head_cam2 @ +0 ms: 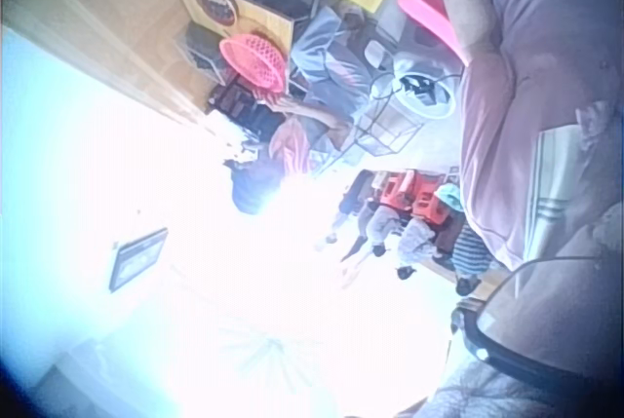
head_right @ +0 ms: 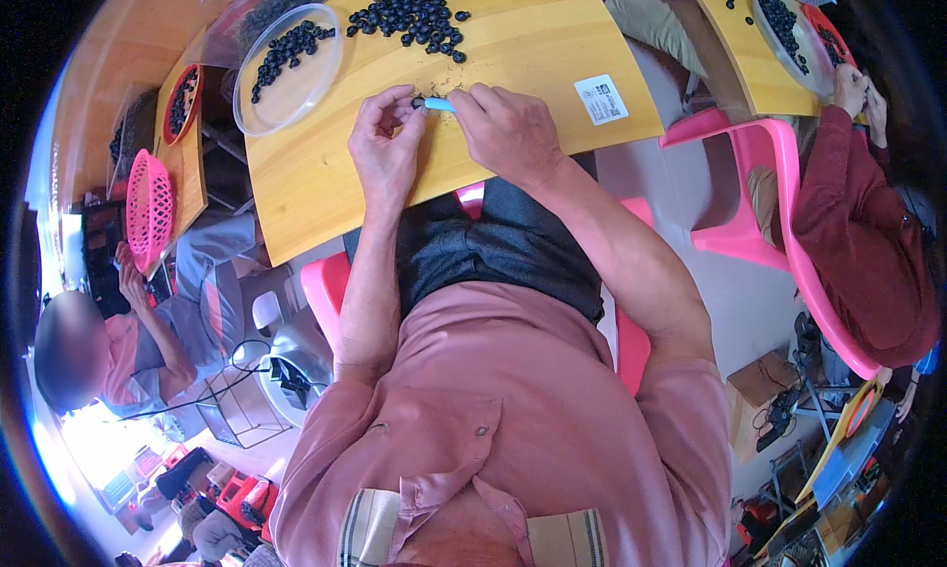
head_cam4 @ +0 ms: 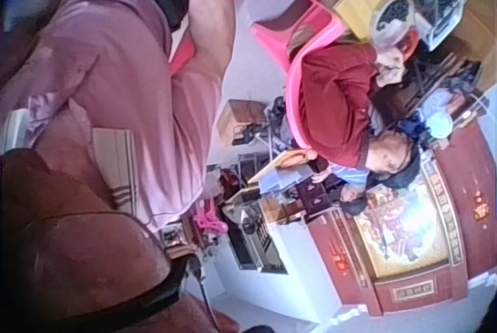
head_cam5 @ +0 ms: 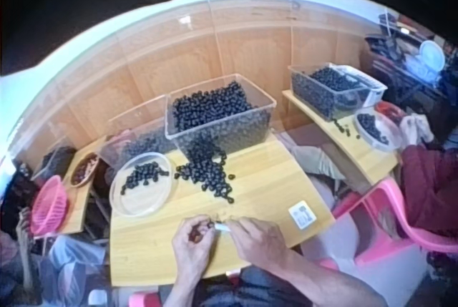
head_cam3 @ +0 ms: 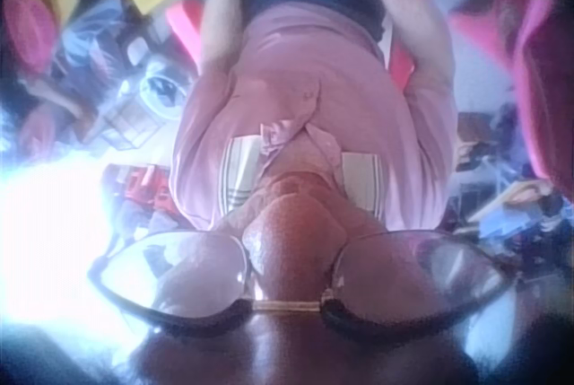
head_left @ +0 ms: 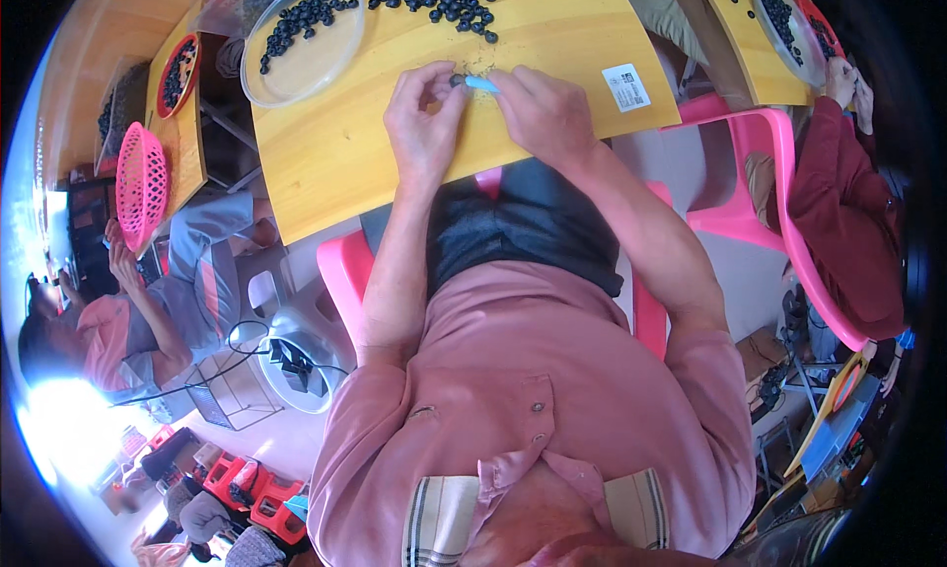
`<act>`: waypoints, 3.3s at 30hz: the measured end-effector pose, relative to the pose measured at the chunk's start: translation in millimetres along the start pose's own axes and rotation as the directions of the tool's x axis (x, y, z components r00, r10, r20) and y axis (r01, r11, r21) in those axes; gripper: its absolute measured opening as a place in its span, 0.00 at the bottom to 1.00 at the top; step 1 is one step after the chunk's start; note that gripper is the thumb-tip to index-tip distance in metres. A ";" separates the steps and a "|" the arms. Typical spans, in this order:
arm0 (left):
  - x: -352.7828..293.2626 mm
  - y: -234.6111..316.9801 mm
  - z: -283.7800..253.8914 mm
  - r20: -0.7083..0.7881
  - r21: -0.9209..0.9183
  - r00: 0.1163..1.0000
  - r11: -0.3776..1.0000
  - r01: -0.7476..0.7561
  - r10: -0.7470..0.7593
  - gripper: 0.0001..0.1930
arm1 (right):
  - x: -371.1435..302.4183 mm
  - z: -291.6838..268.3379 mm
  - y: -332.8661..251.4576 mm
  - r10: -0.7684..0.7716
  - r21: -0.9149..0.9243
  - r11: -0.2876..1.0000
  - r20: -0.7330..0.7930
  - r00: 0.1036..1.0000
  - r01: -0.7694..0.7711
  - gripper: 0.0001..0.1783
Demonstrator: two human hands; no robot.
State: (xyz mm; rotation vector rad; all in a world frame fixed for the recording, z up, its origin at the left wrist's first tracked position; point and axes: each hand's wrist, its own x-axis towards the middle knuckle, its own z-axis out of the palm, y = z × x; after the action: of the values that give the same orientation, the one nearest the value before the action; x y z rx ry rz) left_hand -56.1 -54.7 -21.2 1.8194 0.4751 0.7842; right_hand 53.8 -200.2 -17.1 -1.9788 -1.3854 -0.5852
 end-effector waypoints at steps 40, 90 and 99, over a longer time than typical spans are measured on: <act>70.9 -18.7 -109.6 -0.289 0.131 0.945 0.984 -0.121 0.155 0.07 | -1.2 2.0 3.5 0.146 0.038 0.988 0.102 0.984 -0.150 0.08; 3.2 -6.2 3.2 -0.023 -0.208 0.992 0.971 0.114 -0.122 0.11 | -0.4 -1.2 2.0 0.142 0.047 0.989 0.031 0.989 -0.143 0.08; 1.3 1.7 4.1 0.000 -0.172 0.994 0.979 0.110 -0.112 0.15 | 0.1 -1.6 0.5 0.027 0.004 1.000 0.006 1.000 -0.027 0.03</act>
State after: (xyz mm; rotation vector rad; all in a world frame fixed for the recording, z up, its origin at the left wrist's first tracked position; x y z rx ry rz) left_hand -52.3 -57.2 -20.2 1.6160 0.4952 0.7347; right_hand 54.3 -201.3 -16.0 -1.9943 -1.3606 -0.5648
